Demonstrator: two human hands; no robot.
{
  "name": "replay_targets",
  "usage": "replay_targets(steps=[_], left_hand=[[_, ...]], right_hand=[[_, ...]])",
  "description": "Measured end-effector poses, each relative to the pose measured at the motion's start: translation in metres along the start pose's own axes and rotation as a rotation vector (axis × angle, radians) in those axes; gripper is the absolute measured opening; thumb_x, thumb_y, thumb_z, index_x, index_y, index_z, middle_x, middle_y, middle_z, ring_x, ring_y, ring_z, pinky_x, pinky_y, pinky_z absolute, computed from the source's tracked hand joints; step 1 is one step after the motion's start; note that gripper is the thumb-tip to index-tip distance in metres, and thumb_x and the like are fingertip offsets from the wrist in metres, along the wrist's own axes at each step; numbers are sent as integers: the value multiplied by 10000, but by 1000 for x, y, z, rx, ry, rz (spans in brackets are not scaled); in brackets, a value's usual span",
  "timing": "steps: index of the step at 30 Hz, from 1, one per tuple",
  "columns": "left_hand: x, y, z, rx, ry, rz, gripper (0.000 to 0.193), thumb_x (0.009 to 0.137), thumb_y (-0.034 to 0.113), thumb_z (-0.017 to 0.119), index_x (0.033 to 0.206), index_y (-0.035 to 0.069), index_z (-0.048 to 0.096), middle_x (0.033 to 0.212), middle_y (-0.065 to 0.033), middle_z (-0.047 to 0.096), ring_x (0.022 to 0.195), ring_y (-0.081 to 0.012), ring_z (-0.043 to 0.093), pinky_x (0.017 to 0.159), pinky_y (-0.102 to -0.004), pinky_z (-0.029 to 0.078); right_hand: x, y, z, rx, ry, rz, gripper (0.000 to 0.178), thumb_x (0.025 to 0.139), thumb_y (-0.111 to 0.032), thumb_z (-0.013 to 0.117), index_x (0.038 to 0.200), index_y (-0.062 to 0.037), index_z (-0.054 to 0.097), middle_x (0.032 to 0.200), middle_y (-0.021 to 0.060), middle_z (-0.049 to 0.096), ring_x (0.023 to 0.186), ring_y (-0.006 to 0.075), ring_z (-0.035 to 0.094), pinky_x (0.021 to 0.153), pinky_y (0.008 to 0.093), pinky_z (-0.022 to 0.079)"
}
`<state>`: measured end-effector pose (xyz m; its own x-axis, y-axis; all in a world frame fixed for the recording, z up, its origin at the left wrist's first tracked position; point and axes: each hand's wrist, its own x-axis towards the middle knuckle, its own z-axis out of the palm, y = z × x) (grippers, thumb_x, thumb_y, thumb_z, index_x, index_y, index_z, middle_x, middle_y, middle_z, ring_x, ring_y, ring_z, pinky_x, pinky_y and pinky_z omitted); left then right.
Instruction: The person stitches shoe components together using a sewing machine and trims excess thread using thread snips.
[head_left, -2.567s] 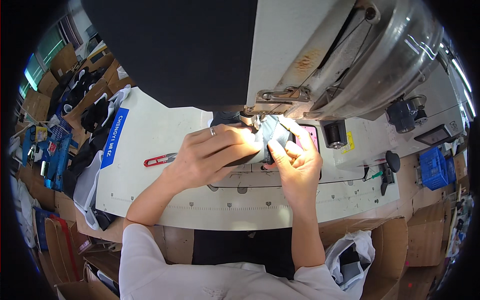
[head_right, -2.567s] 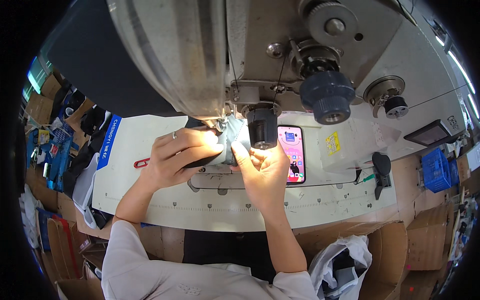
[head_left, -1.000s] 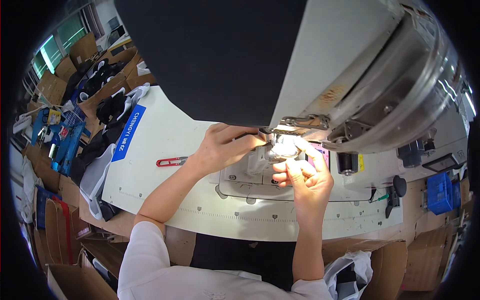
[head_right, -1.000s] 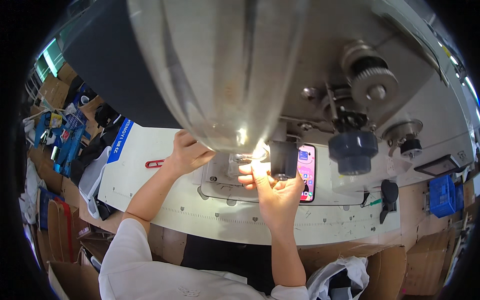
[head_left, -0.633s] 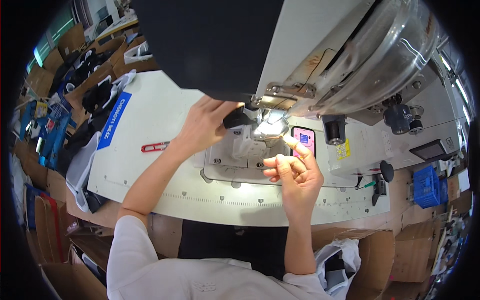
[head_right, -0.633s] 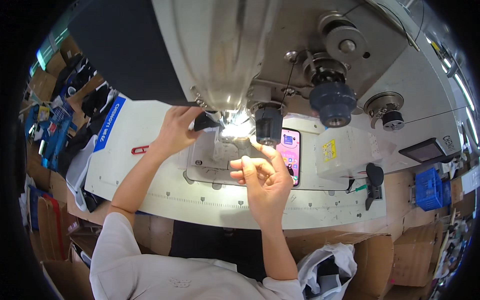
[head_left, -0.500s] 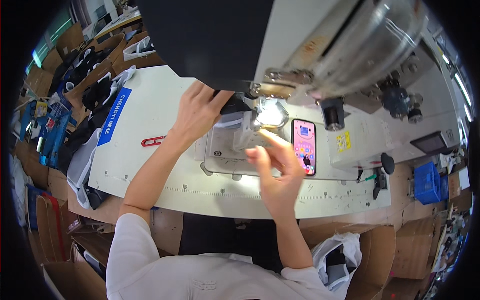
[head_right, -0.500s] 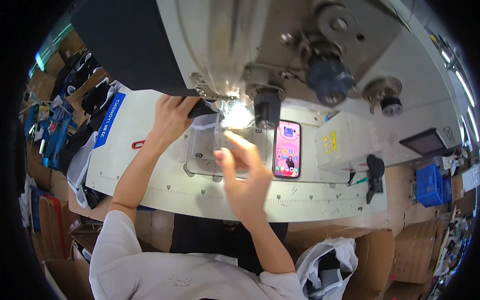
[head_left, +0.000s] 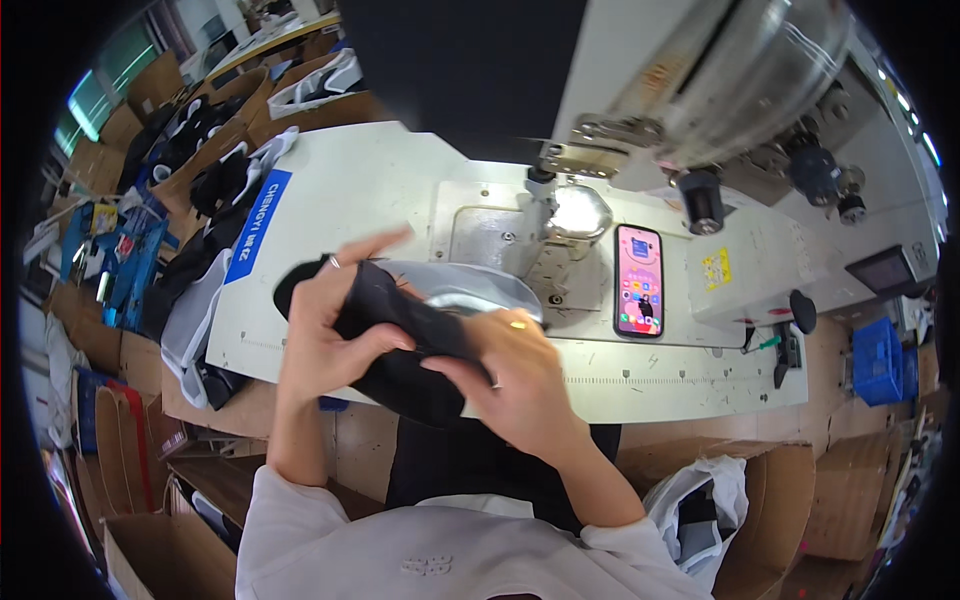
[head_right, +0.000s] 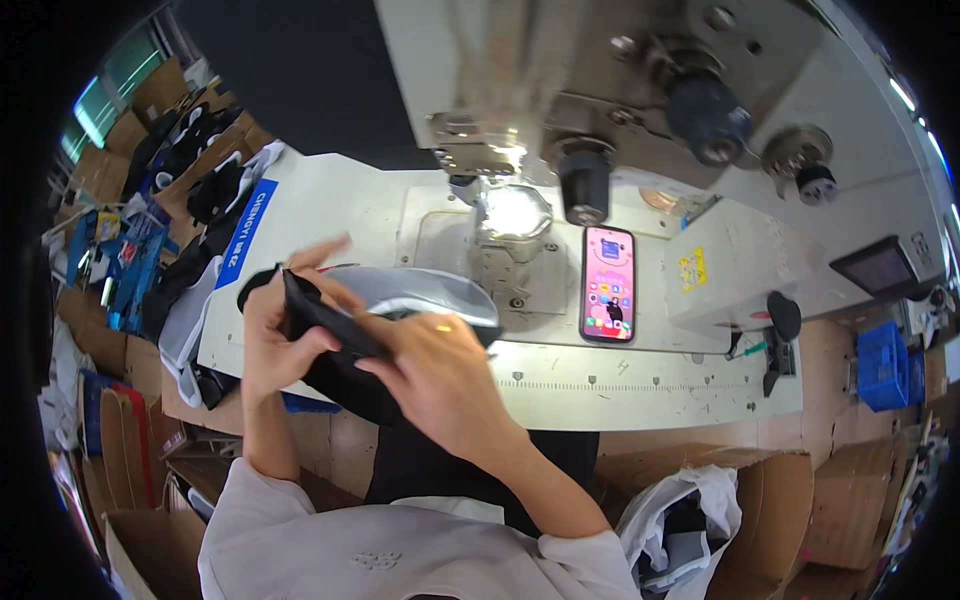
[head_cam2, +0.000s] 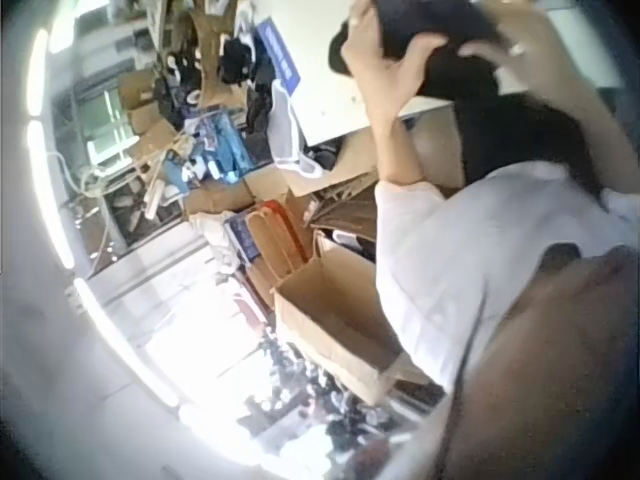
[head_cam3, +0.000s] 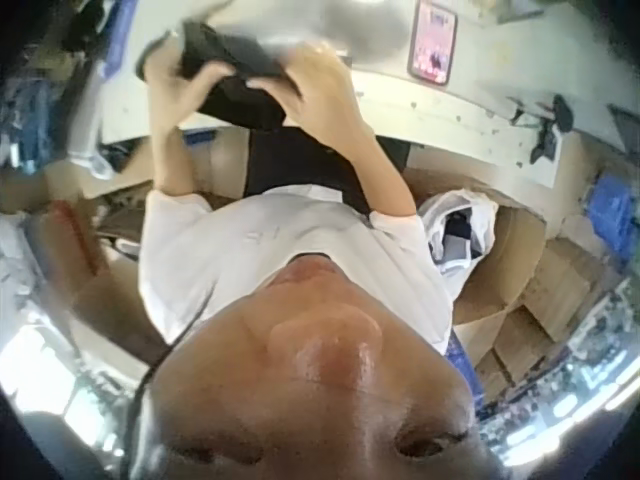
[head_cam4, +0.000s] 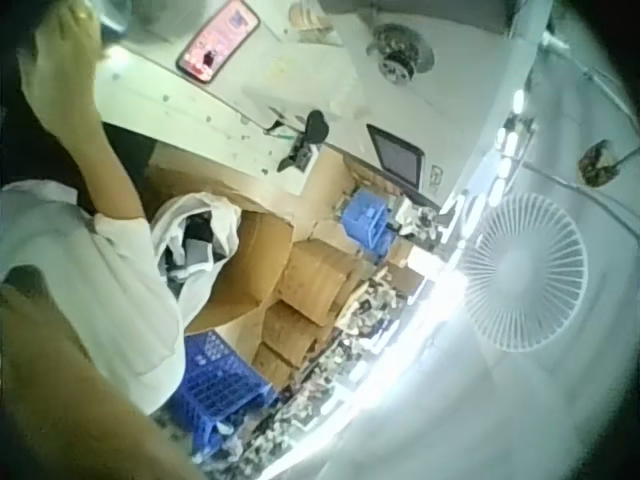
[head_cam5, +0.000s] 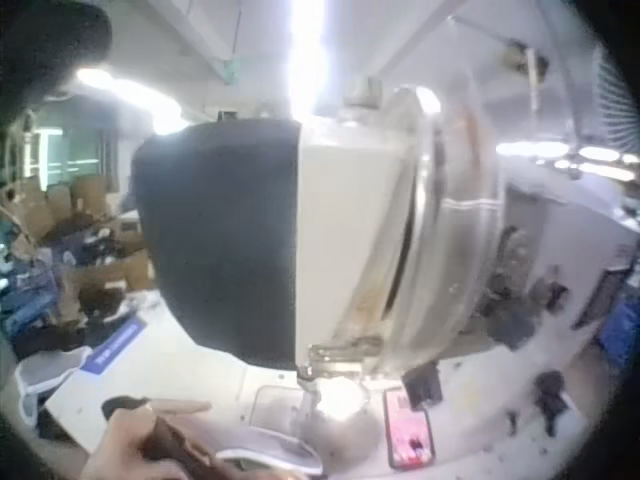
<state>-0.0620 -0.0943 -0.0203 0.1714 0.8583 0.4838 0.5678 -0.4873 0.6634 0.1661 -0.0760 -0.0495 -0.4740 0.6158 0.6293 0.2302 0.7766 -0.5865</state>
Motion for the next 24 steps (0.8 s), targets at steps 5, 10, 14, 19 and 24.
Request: replay_targets(steps=[5,10,14,19,24], left_hand=[[-35,-16,20,-271,535,-8,422,863,262,778,1051,-92,647,1037,-162,713,915,-200,665,853,-317,508],[-44,1,48,-80,706,-25,605,956,557,560,888,-38,644,857,-139,675,1031,-320,631,1015,-540,433],[-61,-6,71,-89,1013,-52,567,989,459,574,1039,-103,624,1091,-206,679,1054,-258,643,941,-382,496],[-57,7,91,-235,1125,-100,556,1022,386,532,1200,-141,560,1211,-228,634,1123,-282,624,985,-393,480],[-29,18,87,-259,398,-43,417,1015,257,547,1133,-139,599,1173,-241,661,1084,-288,648,929,-361,497]], right_hand=[[-57,46,-13,-78,473,573,391,841,-173,793,1141,1,614,1021,106,676,946,205,620,753,325,493],[-49,34,14,988,216,961,366,895,-168,757,1177,20,618,1035,87,682,946,135,629,772,275,525],[-24,46,28,1035,403,803,250,963,-158,673,1130,27,661,1008,89,710,928,158,662,842,293,527],[-2,41,23,878,441,694,139,978,-131,653,1040,-17,703,905,-14,679,795,52,600,735,221,493],[-6,72,-12,563,759,624,226,938,-41,685,1098,-18,527,829,32,675,697,34,569,608,181,438]])
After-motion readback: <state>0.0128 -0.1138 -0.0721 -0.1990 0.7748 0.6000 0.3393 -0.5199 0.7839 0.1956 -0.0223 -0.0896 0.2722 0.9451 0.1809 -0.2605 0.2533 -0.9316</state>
